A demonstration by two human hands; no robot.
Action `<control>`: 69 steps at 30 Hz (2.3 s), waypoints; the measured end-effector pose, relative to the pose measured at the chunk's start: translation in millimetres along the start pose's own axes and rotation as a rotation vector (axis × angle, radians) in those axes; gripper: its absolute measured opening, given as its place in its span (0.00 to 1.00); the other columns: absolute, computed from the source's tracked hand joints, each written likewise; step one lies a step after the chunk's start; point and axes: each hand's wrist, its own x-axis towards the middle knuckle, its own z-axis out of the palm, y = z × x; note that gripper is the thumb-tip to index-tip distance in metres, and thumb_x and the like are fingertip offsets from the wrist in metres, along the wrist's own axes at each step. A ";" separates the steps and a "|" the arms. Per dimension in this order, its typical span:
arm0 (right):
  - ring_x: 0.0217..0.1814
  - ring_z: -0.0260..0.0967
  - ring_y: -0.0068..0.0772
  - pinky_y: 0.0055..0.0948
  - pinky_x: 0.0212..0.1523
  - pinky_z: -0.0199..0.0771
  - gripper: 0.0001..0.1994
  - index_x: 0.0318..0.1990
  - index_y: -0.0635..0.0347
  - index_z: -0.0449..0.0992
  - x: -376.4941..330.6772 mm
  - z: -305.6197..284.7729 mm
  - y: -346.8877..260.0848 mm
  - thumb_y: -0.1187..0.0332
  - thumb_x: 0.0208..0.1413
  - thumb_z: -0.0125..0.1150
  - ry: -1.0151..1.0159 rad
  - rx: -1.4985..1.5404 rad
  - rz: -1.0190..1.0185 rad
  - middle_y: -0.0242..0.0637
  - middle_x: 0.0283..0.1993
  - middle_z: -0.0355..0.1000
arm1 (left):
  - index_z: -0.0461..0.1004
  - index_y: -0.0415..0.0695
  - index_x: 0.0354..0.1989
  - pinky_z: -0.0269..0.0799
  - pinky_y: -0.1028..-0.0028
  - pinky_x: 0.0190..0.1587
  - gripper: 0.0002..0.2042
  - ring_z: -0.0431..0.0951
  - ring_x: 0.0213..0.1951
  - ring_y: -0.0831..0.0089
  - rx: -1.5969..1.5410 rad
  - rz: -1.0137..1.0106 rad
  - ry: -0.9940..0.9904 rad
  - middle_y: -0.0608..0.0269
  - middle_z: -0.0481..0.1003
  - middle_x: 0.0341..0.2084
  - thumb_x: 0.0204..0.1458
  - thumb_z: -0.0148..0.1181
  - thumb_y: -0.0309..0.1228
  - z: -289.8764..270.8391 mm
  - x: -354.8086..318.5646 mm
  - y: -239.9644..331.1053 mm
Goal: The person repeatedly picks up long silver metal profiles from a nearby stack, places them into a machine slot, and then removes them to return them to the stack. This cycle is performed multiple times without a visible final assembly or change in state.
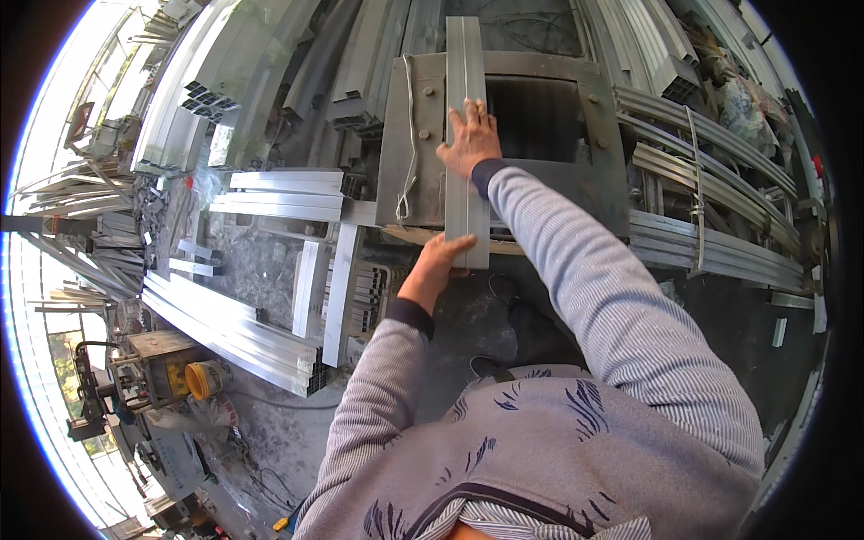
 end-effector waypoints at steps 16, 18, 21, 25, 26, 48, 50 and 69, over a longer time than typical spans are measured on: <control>0.87 0.38 0.54 0.52 0.82 0.47 0.41 0.75 0.57 0.64 -109.6 -8.7 6.2 0.55 0.53 0.65 -0.037 -0.060 0.038 0.49 0.82 0.49 | 0.78 0.46 0.62 0.78 0.61 0.47 0.25 0.83 0.50 0.66 -0.040 -0.040 -0.078 0.62 0.82 0.49 0.58 0.70 0.42 24.8 -42.3 -94.0; 0.88 0.38 0.54 0.52 0.82 0.50 0.41 0.76 0.57 0.63 -132.8 -9.4 0.5 0.56 0.53 0.65 -0.040 -0.064 0.036 0.49 0.83 0.49 | 0.78 0.46 0.62 0.78 0.60 0.48 0.24 0.83 0.50 0.65 -0.001 -0.060 -0.054 0.63 0.82 0.50 0.58 0.70 0.41 23.6 -61.3 -109.2; 0.88 0.38 0.55 0.51 0.81 0.54 0.41 0.76 0.57 0.63 -173.7 -4.7 -8.3 0.56 0.53 0.65 -0.056 -0.045 0.022 0.49 0.83 0.49 | 0.79 0.46 0.59 0.75 0.55 0.51 0.25 0.81 0.53 0.63 -0.029 -0.098 -0.049 0.60 0.83 0.49 0.56 0.73 0.44 21.8 -89.8 -136.2; 0.89 0.34 0.56 0.51 0.79 0.61 0.43 0.77 0.56 0.62 -218.7 5.2 -25.2 0.54 0.52 0.66 -0.069 -0.047 0.030 0.49 0.84 0.47 | 0.79 0.46 0.59 0.77 0.63 0.47 0.23 0.83 0.49 0.68 0.058 -0.133 -0.020 0.63 0.83 0.48 0.58 0.71 0.42 12.3 -122.7 -170.7; 0.89 0.34 0.56 0.50 0.80 0.58 0.43 0.77 0.56 0.61 -226.8 5.3 -28.8 0.55 0.52 0.65 -0.046 -0.012 0.017 0.49 0.84 0.46 | 0.79 0.46 0.59 0.77 0.64 0.46 0.23 0.83 0.49 0.68 0.048 -0.118 -0.029 0.62 0.83 0.48 0.58 0.71 0.42 9.6 -129.6 -177.8; 0.87 0.39 0.57 0.47 0.82 0.55 0.44 0.74 0.65 0.62 -272.5 -2.5 -75.5 0.58 0.49 0.68 0.051 0.361 -0.028 0.52 0.80 0.52 | 0.79 0.36 0.58 0.77 0.70 0.54 0.20 0.82 0.47 0.72 -0.012 0.003 -0.104 0.60 0.83 0.48 0.60 0.69 0.33 -23.2 -203.7 -198.0; 0.86 0.42 0.60 0.47 0.83 0.50 0.44 0.74 0.70 0.61 -253.7 -5.0 -67.5 0.60 0.48 0.67 0.104 0.501 -0.029 0.57 0.78 0.55 | 0.78 0.36 0.60 0.75 0.68 0.58 0.21 0.81 0.52 0.69 -0.075 -0.068 -0.179 0.57 0.82 0.52 0.63 0.64 0.37 -21.6 -204.7 -166.1; 0.86 0.38 0.64 0.53 0.82 0.46 0.47 0.74 0.69 0.63 -13.7 -12.5 2.6 0.47 0.51 0.68 0.035 0.182 0.099 0.58 0.80 0.52 | 0.62 0.30 0.58 0.79 0.53 0.57 0.44 0.82 0.53 0.40 1.034 0.149 0.639 0.33 0.79 0.50 0.42 0.75 0.51 66.3 -5.2 66.2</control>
